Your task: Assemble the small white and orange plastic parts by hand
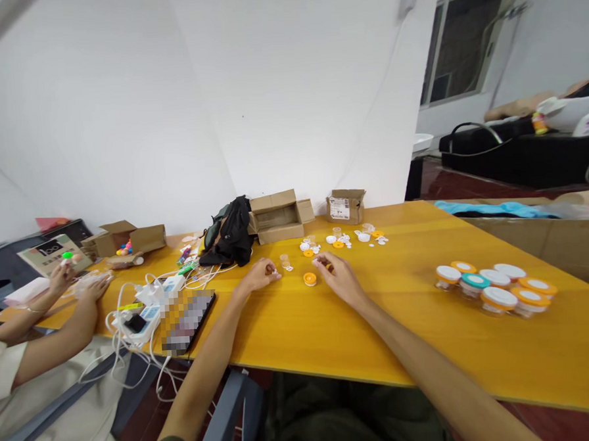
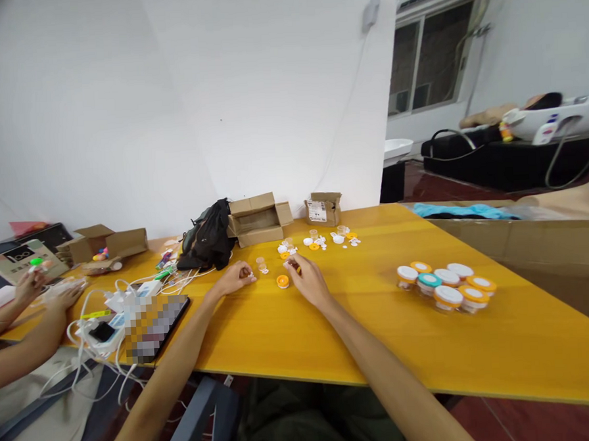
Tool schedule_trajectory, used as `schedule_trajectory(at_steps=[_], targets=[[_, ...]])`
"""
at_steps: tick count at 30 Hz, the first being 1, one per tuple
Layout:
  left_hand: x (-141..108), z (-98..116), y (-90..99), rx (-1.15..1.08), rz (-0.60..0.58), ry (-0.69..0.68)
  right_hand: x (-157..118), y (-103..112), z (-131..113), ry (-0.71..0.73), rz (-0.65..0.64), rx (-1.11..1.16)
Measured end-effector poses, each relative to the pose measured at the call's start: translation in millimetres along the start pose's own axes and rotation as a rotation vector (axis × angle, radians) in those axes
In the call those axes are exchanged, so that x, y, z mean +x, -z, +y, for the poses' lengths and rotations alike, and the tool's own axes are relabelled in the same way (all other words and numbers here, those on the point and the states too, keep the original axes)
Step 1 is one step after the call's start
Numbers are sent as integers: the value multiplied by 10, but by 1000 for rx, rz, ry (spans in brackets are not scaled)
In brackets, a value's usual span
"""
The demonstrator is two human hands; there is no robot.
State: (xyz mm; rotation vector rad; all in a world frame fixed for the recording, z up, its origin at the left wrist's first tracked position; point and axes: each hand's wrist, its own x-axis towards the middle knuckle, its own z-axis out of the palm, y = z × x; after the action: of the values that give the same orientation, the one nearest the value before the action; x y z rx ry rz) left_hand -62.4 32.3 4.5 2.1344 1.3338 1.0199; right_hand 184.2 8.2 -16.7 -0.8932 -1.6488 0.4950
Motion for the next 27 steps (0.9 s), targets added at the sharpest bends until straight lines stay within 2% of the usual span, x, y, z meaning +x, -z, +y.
schedule_trajectory(at_steps=[4,10,18,27], targets=[[5,-9,9,-33,-26,-11,2,1,22,4,0,-11],[6,34,7,-147,-91,53,6,1,38,1,-10,-27],[28,158,-27,-409,-18,126,4,5,34,9,-16,-34],[-18,332,-215,-685,7,197,-7,-7,14,31,-5,-12]])
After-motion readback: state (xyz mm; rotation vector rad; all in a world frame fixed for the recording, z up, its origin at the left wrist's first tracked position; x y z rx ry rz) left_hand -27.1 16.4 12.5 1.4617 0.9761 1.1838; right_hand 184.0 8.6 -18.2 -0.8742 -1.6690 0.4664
